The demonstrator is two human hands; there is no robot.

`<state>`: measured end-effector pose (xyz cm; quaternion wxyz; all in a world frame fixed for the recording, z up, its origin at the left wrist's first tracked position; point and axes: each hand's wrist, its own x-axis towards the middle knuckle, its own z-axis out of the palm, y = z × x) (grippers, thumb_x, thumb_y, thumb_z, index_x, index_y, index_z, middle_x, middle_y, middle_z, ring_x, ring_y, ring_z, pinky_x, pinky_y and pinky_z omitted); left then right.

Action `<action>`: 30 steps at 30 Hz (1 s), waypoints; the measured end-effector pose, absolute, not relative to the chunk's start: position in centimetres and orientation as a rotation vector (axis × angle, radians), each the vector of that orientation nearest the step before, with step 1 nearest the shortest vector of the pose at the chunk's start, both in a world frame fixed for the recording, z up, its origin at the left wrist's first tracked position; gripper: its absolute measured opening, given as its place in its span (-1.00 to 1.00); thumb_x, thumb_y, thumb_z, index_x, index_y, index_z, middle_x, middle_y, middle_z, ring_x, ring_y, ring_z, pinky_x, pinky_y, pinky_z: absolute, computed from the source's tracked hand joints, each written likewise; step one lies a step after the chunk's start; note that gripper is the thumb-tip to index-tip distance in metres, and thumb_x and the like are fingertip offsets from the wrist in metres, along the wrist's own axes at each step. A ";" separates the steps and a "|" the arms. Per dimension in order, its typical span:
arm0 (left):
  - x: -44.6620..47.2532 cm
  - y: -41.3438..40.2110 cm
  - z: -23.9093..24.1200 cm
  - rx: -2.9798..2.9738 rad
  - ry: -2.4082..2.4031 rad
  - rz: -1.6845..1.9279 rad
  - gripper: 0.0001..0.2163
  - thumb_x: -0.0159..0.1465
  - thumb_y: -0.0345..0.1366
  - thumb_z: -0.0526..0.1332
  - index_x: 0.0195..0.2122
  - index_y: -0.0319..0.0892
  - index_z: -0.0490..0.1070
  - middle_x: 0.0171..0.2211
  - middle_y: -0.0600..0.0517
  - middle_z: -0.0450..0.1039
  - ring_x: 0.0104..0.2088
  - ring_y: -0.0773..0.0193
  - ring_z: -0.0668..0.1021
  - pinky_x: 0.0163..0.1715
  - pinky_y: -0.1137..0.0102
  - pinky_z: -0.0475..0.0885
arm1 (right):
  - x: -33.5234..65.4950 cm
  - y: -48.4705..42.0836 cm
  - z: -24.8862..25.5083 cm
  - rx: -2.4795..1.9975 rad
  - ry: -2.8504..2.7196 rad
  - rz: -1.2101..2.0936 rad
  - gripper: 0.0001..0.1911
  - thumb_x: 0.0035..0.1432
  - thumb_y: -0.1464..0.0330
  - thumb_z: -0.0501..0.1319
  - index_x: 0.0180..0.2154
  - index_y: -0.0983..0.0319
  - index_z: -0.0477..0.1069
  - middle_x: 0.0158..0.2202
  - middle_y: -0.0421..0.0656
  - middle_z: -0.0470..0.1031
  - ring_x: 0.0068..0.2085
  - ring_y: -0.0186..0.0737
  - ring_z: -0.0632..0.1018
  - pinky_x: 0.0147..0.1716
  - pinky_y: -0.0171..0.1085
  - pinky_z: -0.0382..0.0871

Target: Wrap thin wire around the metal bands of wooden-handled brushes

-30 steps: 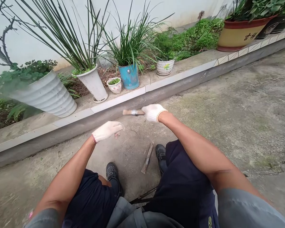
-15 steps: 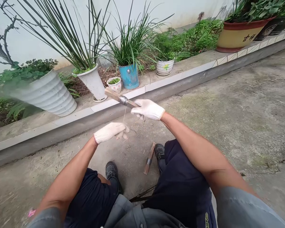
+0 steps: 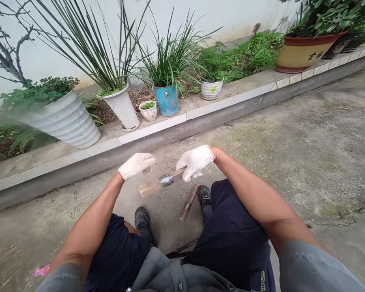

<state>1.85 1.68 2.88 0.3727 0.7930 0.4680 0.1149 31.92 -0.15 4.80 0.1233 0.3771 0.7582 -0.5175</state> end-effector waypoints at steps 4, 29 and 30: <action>3.5 -0.5 3.2 1.881 1.093 0.250 -0.59 0.37 0.05 0.13 -0.29 -0.22 0.53 -0.64 0.13 0.37 -0.64 0.35 0.44 -0.50 0.45 0.39 | 30.9 0.8 5.8 1.407 2.541 -1.629 -0.59 0.17 0.05 0.28 -0.12 0.23 0.45 -0.38 -0.17 0.55 -0.45 -0.34 0.49 -0.43 -0.37 0.32; 1.8 -4.1 3.1 1.835 0.919 0.384 -0.52 0.41 0.14 0.06 -0.36 -0.20 0.42 -0.48 0.03 0.49 -0.52 0.30 0.52 -0.45 0.43 0.36 | 28.7 -1.2 10.8 1.810 2.660 -1.081 -0.70 0.25 0.12 0.20 -0.17 0.22 0.42 -0.38 -0.12 0.53 -0.43 -0.29 0.51 -0.46 -0.37 0.30; 1.7 -4.1 3.1 1.877 0.946 0.366 -0.53 0.42 0.13 0.06 -0.39 -0.18 0.39 -0.48 0.03 0.50 -0.50 0.29 0.53 -0.42 0.42 0.36 | 28.4 -0.6 10.3 1.885 2.655 -0.817 -0.70 0.25 0.14 0.18 -0.16 0.23 0.44 -0.35 -0.08 0.55 -0.39 -0.25 0.53 -0.43 -0.34 0.30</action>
